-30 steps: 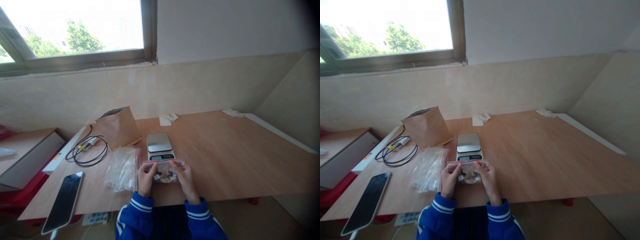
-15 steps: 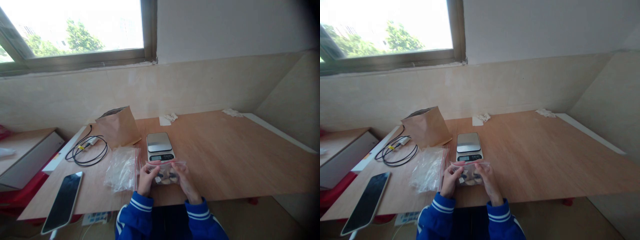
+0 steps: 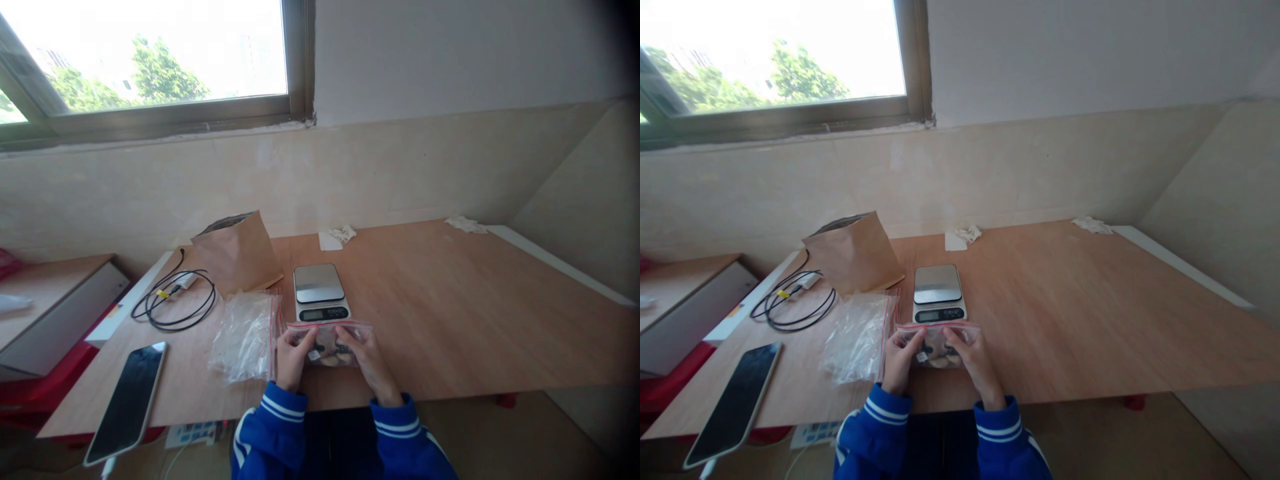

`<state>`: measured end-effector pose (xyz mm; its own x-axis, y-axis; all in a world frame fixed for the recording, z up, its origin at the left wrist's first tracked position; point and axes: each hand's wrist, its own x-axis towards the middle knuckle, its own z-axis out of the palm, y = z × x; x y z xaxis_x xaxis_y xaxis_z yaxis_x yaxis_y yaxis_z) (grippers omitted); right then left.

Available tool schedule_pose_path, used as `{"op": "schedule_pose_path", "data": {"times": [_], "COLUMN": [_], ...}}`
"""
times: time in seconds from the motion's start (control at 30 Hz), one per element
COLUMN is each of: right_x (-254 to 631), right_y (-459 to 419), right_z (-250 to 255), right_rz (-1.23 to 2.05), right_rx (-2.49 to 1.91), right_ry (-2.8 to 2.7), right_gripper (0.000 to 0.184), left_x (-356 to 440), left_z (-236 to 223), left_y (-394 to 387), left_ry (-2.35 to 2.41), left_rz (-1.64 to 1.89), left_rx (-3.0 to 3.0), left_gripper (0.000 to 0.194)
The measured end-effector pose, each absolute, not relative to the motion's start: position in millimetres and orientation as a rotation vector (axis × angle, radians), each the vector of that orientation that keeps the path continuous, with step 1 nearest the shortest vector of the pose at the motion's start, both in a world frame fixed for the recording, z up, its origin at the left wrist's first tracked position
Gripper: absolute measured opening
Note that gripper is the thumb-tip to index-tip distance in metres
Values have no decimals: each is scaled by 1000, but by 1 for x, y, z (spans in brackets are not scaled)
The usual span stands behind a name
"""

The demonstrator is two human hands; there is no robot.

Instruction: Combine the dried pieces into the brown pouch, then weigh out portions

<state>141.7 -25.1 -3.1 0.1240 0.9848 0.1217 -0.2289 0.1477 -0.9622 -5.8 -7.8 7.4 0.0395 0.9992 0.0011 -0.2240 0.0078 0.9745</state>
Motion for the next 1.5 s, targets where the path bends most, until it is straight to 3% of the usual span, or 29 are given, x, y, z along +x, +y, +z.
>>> {"op": "schedule_pose_path", "data": {"times": [0.43,0.83,1.5], "right_x": [139,139,127], "right_y": [-20,-22,-21], "right_z": [-13,-10,-7], "right_rz": [963,1162,869], "right_rx": [-1097,-1017,-1156], "right_ry": [-1006,-1084,-1131], "right_gripper": [19,28,17], "left_x": [-2,-4,-1], "left_z": [8,6,-3], "left_y": [-6,-6,-7], "left_ry": [1112,987,1092], "left_rz": [1318,1221,1307], "left_rx": [1210,1380,1446], "left_gripper": [21,18,17]}}
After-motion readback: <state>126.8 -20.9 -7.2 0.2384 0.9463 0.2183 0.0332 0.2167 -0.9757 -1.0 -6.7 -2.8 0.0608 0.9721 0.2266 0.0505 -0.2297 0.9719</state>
